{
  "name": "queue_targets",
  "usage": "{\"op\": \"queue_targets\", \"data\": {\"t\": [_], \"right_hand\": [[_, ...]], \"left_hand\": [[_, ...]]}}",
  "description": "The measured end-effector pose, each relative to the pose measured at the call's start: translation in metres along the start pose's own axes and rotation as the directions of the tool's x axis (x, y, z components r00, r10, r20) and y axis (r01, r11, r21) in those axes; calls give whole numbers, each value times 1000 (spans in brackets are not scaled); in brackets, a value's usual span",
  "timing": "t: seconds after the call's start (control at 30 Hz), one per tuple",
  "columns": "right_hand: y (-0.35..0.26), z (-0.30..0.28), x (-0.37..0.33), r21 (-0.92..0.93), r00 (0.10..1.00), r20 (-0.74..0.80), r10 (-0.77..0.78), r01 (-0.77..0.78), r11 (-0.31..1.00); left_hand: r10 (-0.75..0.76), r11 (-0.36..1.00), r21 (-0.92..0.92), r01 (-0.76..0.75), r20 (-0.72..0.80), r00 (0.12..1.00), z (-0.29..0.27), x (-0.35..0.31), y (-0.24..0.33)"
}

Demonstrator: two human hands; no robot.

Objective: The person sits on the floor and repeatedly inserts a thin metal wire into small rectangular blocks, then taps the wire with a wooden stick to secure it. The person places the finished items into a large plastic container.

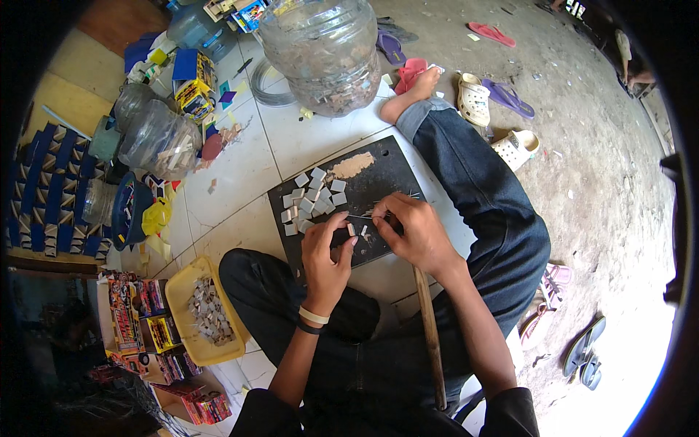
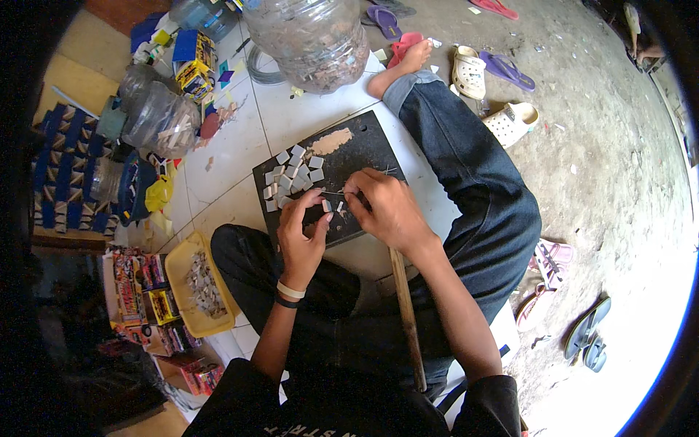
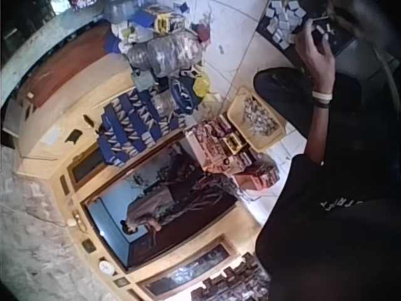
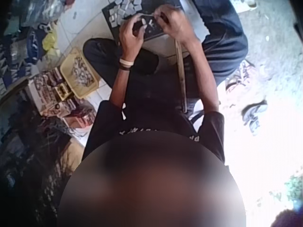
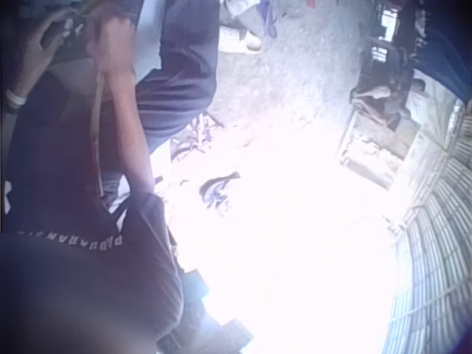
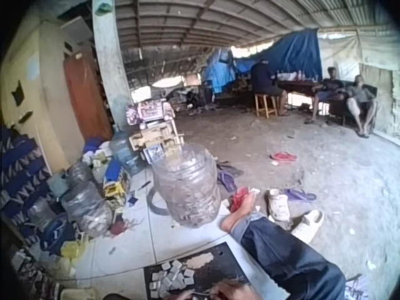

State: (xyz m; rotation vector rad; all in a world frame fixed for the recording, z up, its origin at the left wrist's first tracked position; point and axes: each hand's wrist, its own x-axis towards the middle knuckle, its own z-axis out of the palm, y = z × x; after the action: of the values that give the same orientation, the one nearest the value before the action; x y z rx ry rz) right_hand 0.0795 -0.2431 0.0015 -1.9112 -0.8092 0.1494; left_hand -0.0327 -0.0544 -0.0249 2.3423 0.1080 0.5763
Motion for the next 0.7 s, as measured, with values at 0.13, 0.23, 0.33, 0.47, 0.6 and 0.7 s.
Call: {"op": "queue_targets", "data": {"t": [0.13,0.23,0.33,0.47,0.6,0.7], "right_hand": [[-1,-1,-1,-8,1000,20,6,-6,1000],[-2,-2,-1,5,1000,24,8,-8,1000],[-4,-3,-1,2,999,28,32,-32,999],[-9,-5,-2,-11,998,63,-23,24,1000],[-16,1,-5,22,991,75,-109,108,994],[-17,3,-7,49,991,70,-118,115,992]], "left_hand": [[8,1000,-5,-8,1,1000,-1,0,-1],[-30,999,-38,30,-2,1000,-3,0,2],[-73,994,-84,68,-60,996,-8,-2,11],[79,996,50,-72,-151,985,-18,1,23],[159,984,102,-145,-144,977,-22,10,31],[167,983,106,-151,-165,972,-22,15,34]]}}
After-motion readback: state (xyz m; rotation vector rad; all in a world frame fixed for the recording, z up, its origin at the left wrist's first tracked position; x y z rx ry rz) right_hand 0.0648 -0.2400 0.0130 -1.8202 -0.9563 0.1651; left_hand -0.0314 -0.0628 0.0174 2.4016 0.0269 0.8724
